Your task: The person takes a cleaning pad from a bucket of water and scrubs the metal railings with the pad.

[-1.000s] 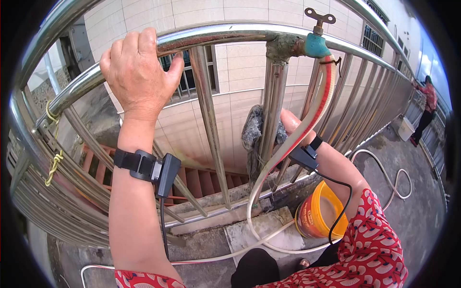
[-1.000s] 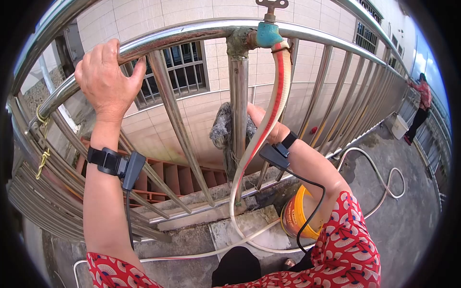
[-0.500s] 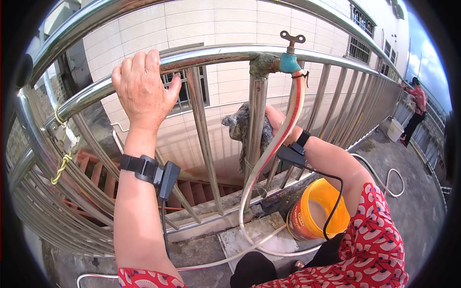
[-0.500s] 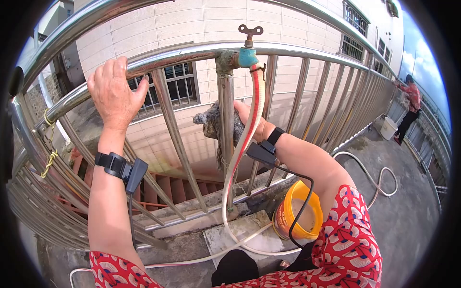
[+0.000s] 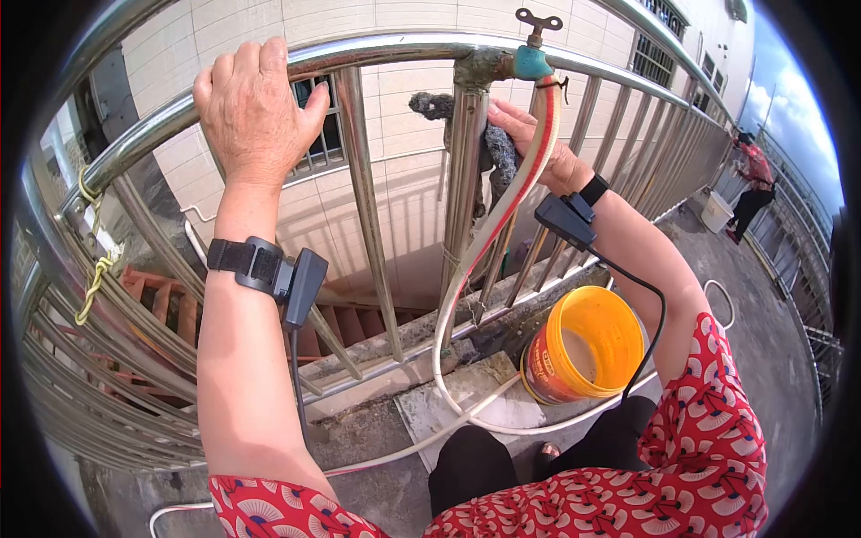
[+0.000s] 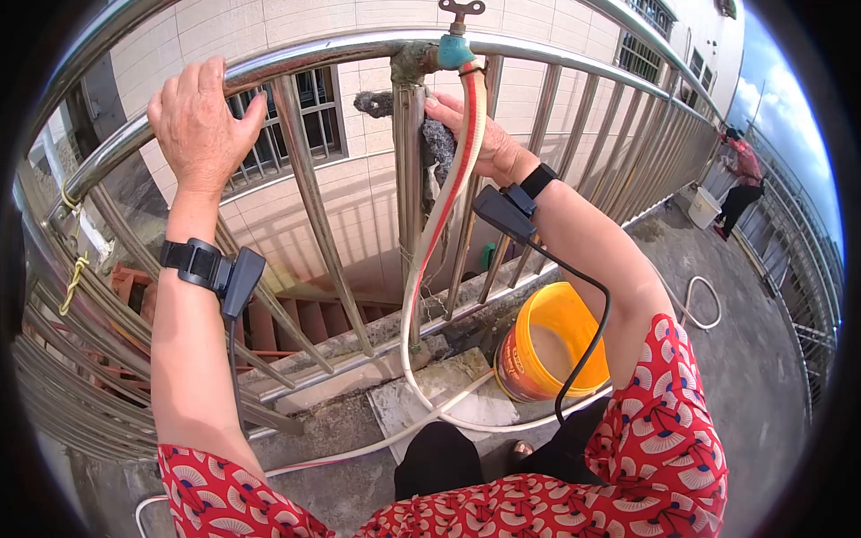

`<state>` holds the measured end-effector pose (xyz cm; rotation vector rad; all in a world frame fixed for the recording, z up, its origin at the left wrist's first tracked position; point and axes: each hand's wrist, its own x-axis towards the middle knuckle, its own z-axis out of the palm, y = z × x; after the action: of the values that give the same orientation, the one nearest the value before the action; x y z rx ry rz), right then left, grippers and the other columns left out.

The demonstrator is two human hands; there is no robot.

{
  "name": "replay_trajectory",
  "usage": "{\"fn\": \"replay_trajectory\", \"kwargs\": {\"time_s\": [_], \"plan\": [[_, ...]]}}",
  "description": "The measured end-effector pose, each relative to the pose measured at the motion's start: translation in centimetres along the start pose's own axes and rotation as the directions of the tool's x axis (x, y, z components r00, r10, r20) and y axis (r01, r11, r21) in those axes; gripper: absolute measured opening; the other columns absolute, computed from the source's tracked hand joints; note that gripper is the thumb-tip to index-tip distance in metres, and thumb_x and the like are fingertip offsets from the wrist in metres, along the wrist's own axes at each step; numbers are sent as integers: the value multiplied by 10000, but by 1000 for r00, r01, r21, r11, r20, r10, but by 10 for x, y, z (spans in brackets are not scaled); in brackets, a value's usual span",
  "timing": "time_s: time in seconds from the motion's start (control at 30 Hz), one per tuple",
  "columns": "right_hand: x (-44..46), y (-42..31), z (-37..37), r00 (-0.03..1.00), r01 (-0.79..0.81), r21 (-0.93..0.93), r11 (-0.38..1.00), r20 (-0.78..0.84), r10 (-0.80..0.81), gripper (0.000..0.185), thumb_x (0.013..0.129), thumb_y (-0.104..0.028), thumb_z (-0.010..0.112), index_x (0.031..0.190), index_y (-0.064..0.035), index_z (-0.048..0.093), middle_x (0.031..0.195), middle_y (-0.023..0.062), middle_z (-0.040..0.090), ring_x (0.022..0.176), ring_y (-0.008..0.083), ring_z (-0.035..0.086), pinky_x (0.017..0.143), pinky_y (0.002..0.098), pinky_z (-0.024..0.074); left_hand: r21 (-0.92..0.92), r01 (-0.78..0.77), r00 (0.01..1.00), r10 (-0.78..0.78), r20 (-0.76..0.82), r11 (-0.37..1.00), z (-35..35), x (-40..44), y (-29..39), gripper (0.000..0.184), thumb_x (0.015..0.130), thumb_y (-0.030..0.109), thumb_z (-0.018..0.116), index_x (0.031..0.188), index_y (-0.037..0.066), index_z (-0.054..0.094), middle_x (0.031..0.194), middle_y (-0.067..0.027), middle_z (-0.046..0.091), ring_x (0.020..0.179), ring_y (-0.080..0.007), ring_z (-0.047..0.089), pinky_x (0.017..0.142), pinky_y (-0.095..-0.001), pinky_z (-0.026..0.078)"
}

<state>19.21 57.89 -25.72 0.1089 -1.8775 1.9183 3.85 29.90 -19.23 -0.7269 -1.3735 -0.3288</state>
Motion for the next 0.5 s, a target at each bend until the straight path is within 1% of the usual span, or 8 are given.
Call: {"fn": "replay_trajectory", "kwargs": {"time_s": [0.03, 0.07, 0.13, 0.17, 0.3, 0.4, 0.47, 0.5], "plan": [[-7, 12, -4, 998, -47, 6, 999, 52, 47, 727, 858, -381, 667, 1396, -10, 349, 1276, 36, 487, 1180, 134, 439, 998, 276, 380, 19, 23, 998, -24, 62, 1000, 1, -2, -1, 483, 703, 397, 731, 1079, 139, 575, 974, -23, 573, 943, -217, 518, 892, -384, 361], [-7, 35, -17, 995, -96, -52, 994, -2, 96, 662, 891, -368, 626, 1384, -11, 366, 1266, 38, 498, 1178, 125, 440, 971, 271, 403, 21, -8, 1000, 8, -8, 1000, 7, -1, -3, 500, 691, 408, 738, 1085, 148, 573, 934, -2, 588, 891, -213, 544, 853, -391, 384], [-40, 38, 17, 977, -191, -175, 966, -130, 170, 595, 914, -361, 592, 1352, -6, 401, 1255, 46, 507, 1147, 115, 465, 921, 266, 439, 15, -66, 997, 67, -44, 998, 3, 3, -1, 423, 790, 460, 658, 1023, 113, 590, 858, -30, 597, 822, -250, 563, 796, -408, 409], [-43, 48, 14, 974, -210, -171, 963, -127, 189, 595, 914, -361, 592, 1352, -6, 401, 1255, 46, 507, 1147, 115, 465, 921, 266, 439, -44, 210, 973, -204, 108, 977, -3, -1, 14, 671, 679, 329, 715, 1226, -3, 513, 1318, -227, 462, 1250, -426, 363, 1097, -518, 207], [-57, 87, -22, 939, -344, -201, 917, -47, 342, 490, 933, -305, 557, 1298, 4, 449, 1211, 63, 533, 1100, 113, 496, 880, 265, 461, -77, 41, 996, -35, 79, 996, 7, 13, 0, 636, 685, 336, 707, 1185, -19, 534, 1212, -245, 530, 1202, -390, 427, 1083, -523, 228], [-78, 97, -23, 936, -342, -138, 929, -136, 325, 405, 944, -265, 522, 1224, 27, 503, 1064, 53, 583, 985, 123, 539, 850, 274, 466, -89, 96, 993, -89, 81, 991, 19, 10, 4, 632, 702, 346, 698, 1188, -23, 533, 1223, -250, 522, 1222, -388, 415, 1095, -516, 215], [-87, 97, -23, 916, -337, -490, 804, -369, 159, 387, 956, -273, 503, 1196, 30, 515, 1012, 51, 593, 946, 120, 547, 843, 301, 461, -55, 113, 991, -109, 75, 992, 38, 1, 1, 643, 706, 360, 697, 1192, -26, 528, 1233, -251, 515, 1238, -384, 400, 1102, -518, 194], [-91, 93, -23, 919, -340, -614, 713, -377, 114, 349, 944, -241, 511, 1188, 9, 517, 1041, 107, 606, 976, 190, 574, 853, 338, 456, -21, 126, 990, -124, 66, 992, 48, -5, -1, 654, 710, 373, 696, 1196, -28, 523, 1242, -252, 508, 1254, -380, 385, 1110, -521, 174]]}}
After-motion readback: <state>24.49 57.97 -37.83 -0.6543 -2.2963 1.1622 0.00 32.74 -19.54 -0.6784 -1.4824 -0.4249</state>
